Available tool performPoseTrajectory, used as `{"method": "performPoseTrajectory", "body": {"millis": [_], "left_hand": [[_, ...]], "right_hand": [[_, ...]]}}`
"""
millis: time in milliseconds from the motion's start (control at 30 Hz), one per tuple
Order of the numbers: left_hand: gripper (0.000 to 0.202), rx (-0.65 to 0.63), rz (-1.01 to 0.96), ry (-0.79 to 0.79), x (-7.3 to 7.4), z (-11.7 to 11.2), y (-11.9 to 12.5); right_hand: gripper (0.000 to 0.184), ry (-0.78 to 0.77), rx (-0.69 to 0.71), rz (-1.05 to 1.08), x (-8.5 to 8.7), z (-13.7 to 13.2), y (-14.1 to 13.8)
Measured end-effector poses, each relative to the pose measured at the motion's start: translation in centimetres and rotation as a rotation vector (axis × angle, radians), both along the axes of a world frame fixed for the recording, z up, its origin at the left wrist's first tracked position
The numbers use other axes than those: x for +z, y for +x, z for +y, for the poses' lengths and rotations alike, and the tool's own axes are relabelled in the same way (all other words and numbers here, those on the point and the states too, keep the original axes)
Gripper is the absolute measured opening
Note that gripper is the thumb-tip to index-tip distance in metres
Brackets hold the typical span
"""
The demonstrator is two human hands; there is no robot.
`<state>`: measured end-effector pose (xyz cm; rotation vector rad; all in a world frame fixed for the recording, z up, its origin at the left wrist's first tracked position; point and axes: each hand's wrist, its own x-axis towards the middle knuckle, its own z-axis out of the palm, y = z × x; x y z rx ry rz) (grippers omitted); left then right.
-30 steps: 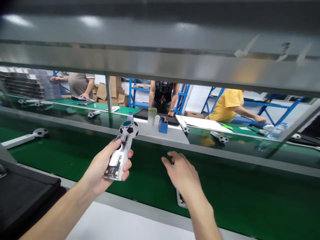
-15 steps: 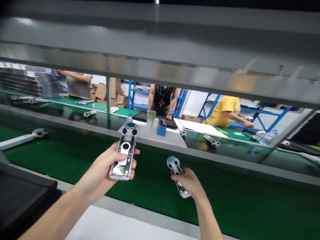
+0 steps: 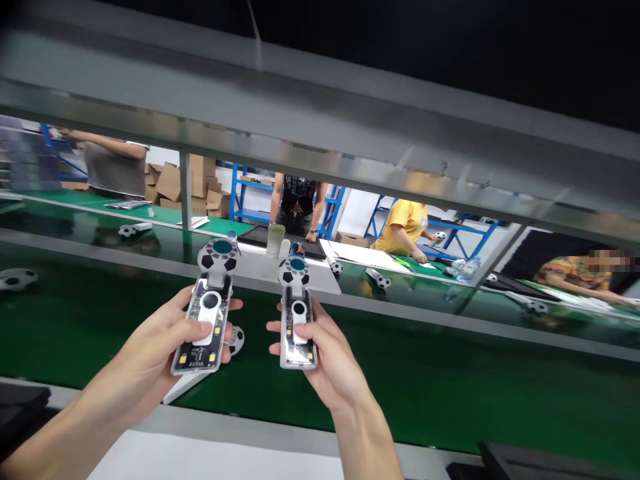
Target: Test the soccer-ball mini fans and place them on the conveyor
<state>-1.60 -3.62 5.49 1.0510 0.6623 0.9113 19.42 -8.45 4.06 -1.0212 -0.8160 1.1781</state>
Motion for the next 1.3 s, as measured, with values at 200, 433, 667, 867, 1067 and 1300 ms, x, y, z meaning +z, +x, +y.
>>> {"method": "performPoseTrajectory", "body": {"millis": [200, 433, 667, 867, 1067, 1300], "left_hand": [[0.067, -0.085, -0.052, 0.084, -0.2, -0.6, 0.4], [0.093, 0.067, -0.047, 0.336, -1.1, -0.2, 0.7], [0.079, 0.221, 0.094, 0.464, -2.1, -0.4, 1.5], [0.072, 0.450, 0.112, 0.563, -2.7, 0.4, 2.2], [0.031, -0.394, -0.399, 0.017, -1.8, 1.2, 0.1], [0.023, -0.646, -0.759, -0.065, -1.3, 0.4, 0.4]], "right_hand": [[0.062, 0.102, 0.017, -0.142, 0.3, -0.8, -2.2], [0.071, 0.230, -0.135, -0.321, -0.3, -1.4, -3.8], [0.075, 0.347, -0.278, -0.687, -1.6, -0.5, -3.3], [0.073, 0.328, -0.445, -0.907, -2.3, 0.4, -2.6], [0.051, 0.232, 0.109, -0.045, 0.0, -1.1, -2.8], [0.041, 0.319, 0.364, 0.331, 0.0, -1.2, -2.3]]}}
